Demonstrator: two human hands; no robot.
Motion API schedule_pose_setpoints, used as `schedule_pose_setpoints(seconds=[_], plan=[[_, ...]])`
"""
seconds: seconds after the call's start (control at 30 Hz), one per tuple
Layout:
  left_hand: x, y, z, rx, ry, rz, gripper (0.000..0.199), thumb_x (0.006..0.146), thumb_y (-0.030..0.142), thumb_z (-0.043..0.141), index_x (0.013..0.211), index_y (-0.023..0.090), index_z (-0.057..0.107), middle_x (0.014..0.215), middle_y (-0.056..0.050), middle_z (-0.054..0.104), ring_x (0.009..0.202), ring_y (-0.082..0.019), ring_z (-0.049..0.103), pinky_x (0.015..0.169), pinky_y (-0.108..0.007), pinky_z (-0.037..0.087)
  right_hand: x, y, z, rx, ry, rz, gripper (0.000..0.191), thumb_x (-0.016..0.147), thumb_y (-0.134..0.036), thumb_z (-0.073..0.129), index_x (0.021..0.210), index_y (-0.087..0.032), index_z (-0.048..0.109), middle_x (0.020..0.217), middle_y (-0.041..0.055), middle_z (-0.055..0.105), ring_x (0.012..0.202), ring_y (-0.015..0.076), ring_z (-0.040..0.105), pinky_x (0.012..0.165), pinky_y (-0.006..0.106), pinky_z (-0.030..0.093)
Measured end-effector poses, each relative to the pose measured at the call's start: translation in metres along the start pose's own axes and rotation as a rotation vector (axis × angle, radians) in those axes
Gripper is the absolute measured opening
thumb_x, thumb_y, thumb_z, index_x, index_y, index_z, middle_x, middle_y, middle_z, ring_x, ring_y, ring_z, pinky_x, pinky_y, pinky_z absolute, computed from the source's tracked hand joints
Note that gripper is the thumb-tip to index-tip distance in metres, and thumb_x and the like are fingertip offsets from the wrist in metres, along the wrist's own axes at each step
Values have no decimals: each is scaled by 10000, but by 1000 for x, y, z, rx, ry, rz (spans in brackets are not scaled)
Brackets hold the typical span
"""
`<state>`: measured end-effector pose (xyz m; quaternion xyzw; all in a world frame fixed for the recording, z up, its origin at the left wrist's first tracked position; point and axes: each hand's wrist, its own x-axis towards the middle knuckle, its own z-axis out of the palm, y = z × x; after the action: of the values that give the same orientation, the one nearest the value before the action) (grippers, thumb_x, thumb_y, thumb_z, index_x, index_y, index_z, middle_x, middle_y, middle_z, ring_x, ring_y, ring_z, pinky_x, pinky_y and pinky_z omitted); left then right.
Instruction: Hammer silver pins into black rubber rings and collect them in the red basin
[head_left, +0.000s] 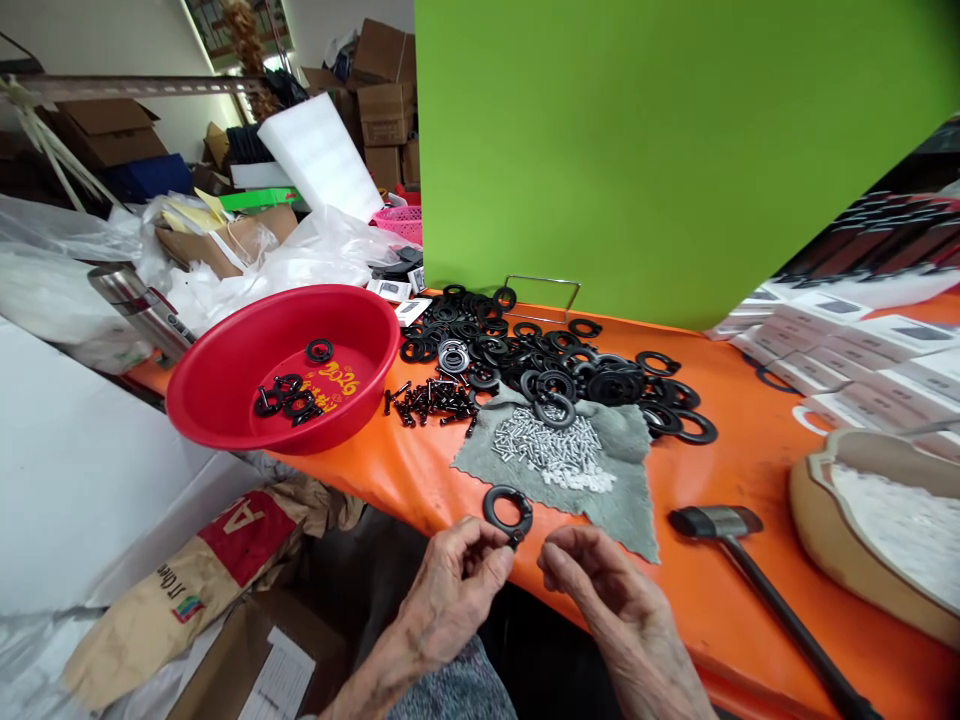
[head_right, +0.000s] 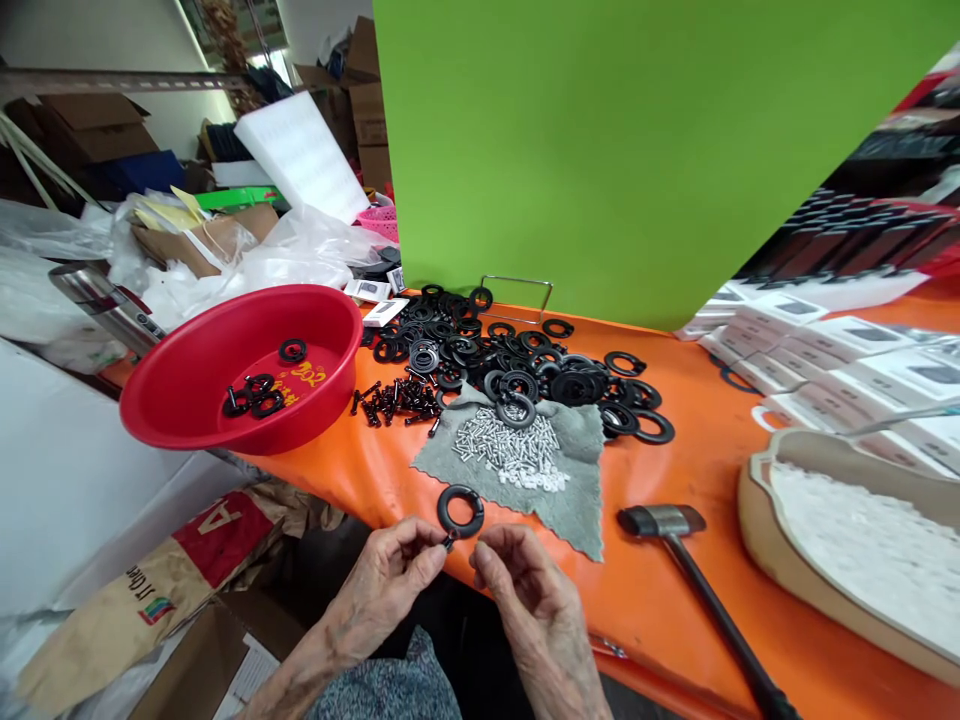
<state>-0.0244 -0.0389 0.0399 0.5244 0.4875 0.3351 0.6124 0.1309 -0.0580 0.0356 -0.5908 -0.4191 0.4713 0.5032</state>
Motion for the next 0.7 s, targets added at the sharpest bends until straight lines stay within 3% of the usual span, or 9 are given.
schedule_pose_setpoints(seconds=[0.27,0.53,0.7], plan=[[-7,5,3,252,61,80,181,871,262,522,888,134,649,761,-22,541,665,-133,482,641,-240,411,0,8,0,-62,-62,-57,332,769,-534,659,804,-206,620,739,29,625,639,154,587,563,243,510],[-8,3,6,340,52,97,173,874,242,502,889,139,641,786,-34,559,686,-139,506,655,-244,429,-1,14,8,41,-111,-78,247,791,-448,678,792,-204,635,745,18,610,686,152,598,627,240,517],[-11,3,6,389,38,132,145,866,194,502,849,153,641,759,-15,532,666,-130,480,649,-244,419,-2,11,7,82,-128,47,325,733,-511,716,776,-205,616,726,-1,579,638,125,530,560,209,452]])
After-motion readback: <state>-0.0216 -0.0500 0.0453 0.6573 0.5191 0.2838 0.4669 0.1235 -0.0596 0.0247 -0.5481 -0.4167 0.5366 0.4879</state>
